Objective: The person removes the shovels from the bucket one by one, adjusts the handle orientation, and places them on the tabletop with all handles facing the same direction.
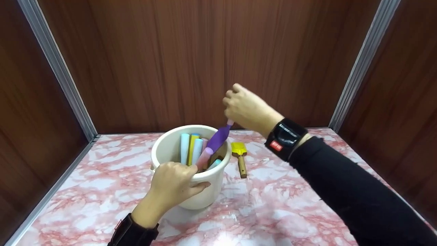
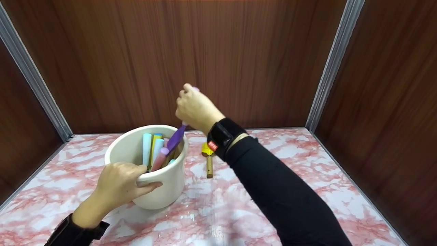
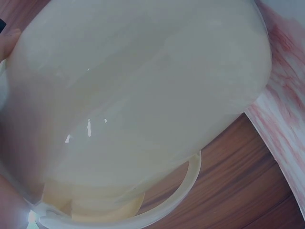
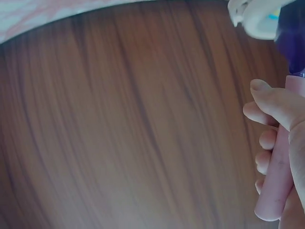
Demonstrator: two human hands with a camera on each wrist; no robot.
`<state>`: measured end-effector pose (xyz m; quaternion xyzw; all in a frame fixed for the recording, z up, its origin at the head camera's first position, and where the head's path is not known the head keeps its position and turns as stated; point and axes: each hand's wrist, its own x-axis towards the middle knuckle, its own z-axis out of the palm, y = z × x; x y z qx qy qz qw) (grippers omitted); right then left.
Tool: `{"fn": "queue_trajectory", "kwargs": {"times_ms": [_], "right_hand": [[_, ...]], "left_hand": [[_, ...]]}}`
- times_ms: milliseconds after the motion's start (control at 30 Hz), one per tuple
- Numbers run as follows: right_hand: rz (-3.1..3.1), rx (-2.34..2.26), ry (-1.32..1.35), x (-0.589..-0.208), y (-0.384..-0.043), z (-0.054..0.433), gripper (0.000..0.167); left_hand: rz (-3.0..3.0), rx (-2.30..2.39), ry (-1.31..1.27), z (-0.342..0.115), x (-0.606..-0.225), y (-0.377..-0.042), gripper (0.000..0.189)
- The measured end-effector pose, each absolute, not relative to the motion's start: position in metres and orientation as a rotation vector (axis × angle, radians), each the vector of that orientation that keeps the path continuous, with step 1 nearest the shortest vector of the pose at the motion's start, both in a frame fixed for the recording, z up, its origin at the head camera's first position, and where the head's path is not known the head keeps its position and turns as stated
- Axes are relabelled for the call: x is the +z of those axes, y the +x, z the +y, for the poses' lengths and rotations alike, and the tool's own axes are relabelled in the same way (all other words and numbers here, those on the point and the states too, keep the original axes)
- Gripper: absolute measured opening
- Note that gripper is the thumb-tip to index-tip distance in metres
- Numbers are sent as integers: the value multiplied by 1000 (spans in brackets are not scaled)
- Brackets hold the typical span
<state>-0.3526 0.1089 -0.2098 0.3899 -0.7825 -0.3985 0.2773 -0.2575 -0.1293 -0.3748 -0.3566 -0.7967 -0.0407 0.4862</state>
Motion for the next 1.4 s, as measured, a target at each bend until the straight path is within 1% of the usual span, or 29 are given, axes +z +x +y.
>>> {"fn": "queue_trajectory", "kwargs": {"times_ms": [100, 300, 367, 500, 600, 800, 1000, 1233, 1333, 1400], "right_hand": [[-2097, -1020, 999, -201, -353, 118, 35], [-2146, -900, 914, -199, -355, 132, 14], [-2186, -873, 871, -201, -356, 135, 16], [-2278, -786, 736, -209, -361, 142, 41], [-2331, -716, 641, -217, -366, 149, 54], [-2482, -652, 445, -238, -378, 165, 56], [-2662, -481, 301, -259, -383, 181, 47], [-2767, -264, 296, -282, -381, 192, 46], [-2752, -177, 309, -294, -380, 195, 42], [-2745, -151, 322, -303, -380, 196, 35]], "left_hand": [[-1931, -90, -865, -130, -374, -258, 60], [-1926, -73, -861, -130, -375, -258, 58], [-1922, -71, -864, -131, -376, -258, 58], [-1919, -80, -866, -131, -376, -259, 59], [-1928, -85, -867, -131, -375, -259, 58], [-1948, -85, -865, -132, -376, -257, 57], [-1940, -102, -872, -131, -375, -257, 56], [-1930, -94, -871, -132, -373, -257, 57], [-1930, -97, -870, -131, -374, -258, 58], [-1932, -99, -871, -131, -374, -258, 57]]}}
